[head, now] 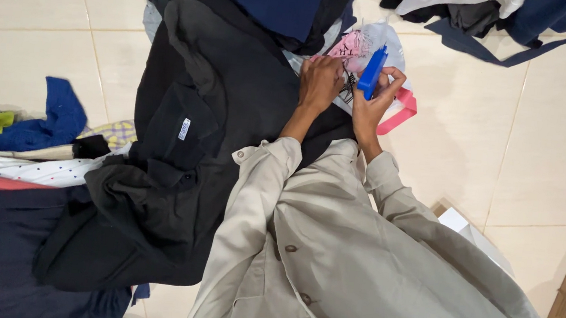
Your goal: The person is sitting on the floor, sorting through a pile of garments and using a blue tagging gun to attach price or identification tags to each item.
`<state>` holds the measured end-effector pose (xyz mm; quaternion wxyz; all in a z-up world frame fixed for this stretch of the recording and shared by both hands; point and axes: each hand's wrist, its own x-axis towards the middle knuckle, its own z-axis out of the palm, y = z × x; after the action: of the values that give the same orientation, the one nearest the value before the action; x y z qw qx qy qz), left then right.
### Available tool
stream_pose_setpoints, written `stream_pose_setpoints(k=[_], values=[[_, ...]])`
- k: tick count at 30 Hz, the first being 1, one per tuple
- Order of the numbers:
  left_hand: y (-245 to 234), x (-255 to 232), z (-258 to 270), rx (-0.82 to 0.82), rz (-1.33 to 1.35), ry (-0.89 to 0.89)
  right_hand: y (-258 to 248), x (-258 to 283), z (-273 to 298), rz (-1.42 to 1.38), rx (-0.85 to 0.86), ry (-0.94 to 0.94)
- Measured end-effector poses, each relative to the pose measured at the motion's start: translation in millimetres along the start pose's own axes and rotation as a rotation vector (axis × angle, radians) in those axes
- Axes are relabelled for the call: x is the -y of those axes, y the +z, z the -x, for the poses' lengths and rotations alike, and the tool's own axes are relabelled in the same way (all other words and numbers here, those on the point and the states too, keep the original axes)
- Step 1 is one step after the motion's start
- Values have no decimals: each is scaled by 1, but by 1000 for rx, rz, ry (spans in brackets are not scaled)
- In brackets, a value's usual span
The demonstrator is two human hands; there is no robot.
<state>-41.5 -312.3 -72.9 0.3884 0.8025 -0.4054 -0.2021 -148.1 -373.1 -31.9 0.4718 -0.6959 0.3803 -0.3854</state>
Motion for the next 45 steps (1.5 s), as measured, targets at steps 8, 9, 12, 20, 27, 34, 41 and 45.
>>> stream_pose_setpoints(k=[8, 9, 12, 20, 27, 34, 41, 45], values=[[-7, -4, 2, -233, 311, -45, 1, 3, 1, -23, 11, -4], [-12, -9, 2, -252, 424, -108, 1, 1, 1, -24, 9, -6], [2, 1, 2, -360, 490, -172, 7, 12, 0, -21, 8, -8], [11, 11, -4, -346, 877, -145, 14, 26, -3, -117, 83, 53], [23, 18, -5, -270, 1050, -231, 12, 27, -7, -121, 82, 181], [-11, -5, 7, -281, 1133, -181, 20, 41, -10, -161, 14, 158], [-85, -35, 18, -394, 1086, -161, 35, 93, -7, -222, 134, 119], [-134, -50, 30, -337, 1457, -165, 58, 174, -6, -273, 299, 118]])
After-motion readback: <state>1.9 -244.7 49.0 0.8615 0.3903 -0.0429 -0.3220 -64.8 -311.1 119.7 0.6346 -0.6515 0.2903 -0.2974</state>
